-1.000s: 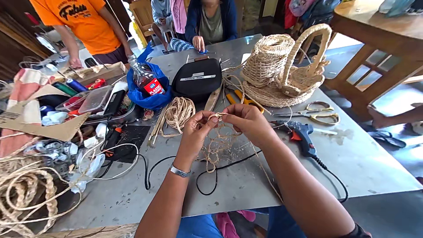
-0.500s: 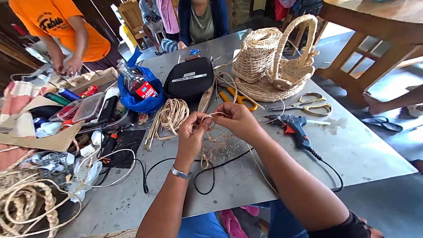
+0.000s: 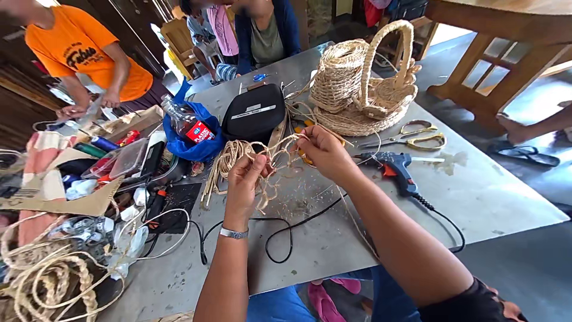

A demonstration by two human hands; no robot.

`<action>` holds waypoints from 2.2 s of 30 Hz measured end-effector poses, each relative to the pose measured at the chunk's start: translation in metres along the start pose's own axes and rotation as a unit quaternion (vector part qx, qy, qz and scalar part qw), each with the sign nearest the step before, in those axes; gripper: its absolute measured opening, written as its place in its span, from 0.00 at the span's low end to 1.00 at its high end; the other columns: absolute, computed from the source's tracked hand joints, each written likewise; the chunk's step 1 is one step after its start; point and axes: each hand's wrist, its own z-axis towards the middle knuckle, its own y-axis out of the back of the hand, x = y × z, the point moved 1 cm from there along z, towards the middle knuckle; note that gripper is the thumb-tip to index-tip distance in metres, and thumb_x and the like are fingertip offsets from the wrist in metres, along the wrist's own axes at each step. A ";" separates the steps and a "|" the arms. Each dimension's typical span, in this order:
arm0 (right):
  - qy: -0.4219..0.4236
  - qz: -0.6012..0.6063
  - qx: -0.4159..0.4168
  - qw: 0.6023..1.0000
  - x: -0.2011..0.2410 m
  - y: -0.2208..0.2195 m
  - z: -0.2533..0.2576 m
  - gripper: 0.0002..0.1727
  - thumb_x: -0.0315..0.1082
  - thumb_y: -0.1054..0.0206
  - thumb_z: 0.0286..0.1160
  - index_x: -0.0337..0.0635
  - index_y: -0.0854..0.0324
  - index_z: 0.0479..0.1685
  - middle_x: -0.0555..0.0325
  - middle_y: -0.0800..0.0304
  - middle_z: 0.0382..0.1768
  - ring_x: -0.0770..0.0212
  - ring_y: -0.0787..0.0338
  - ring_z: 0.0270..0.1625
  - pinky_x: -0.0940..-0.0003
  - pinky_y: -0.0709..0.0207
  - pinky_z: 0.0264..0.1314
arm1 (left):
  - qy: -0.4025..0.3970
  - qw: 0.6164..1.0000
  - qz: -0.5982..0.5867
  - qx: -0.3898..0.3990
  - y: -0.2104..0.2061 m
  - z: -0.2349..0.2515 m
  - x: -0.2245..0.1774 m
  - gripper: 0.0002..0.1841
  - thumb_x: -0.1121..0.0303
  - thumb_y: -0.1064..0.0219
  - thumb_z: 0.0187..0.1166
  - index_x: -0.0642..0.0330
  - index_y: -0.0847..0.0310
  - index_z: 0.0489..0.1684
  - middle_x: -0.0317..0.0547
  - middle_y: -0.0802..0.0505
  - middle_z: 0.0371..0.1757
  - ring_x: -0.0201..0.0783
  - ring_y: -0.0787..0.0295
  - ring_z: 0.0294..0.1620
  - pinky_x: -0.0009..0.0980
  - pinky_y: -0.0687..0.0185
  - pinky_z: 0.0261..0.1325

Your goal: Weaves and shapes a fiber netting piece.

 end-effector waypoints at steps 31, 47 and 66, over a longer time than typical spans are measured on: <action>-0.044 0.161 -0.006 0.986 0.005 0.003 0.000 0.15 0.39 0.33 0.82 0.42 0.19 0.61 0.64 0.15 0.33 0.74 0.23 0.26 0.78 0.30 0.25 | -0.018 0.996 -0.030 0.083 0.007 0.001 -0.006 0.20 0.77 0.35 0.81 0.57 0.17 0.72 0.42 0.14 0.72 0.35 0.12 0.60 0.34 0.14 0.64; -0.035 0.088 0.045 0.994 0.004 0.005 -0.002 0.11 0.26 0.30 0.70 0.41 0.15 0.51 0.62 0.14 0.35 0.73 0.19 0.31 0.76 0.25 0.32 | -0.079 0.994 -0.078 -0.014 0.004 0.002 -0.008 0.20 0.79 0.38 0.82 0.60 0.21 0.73 0.51 0.10 0.62 0.42 0.08 0.54 0.37 0.11 0.60; -0.059 0.206 0.061 0.975 0.005 0.002 -0.008 0.09 0.34 0.41 0.82 0.47 0.15 0.41 0.71 0.32 0.18 0.77 0.38 0.17 0.83 0.43 0.20 | -0.059 0.995 -0.053 -0.066 0.000 0.002 -0.003 0.24 0.81 0.38 0.82 0.57 0.25 0.78 0.46 0.16 0.71 0.41 0.10 0.57 0.39 0.11 0.61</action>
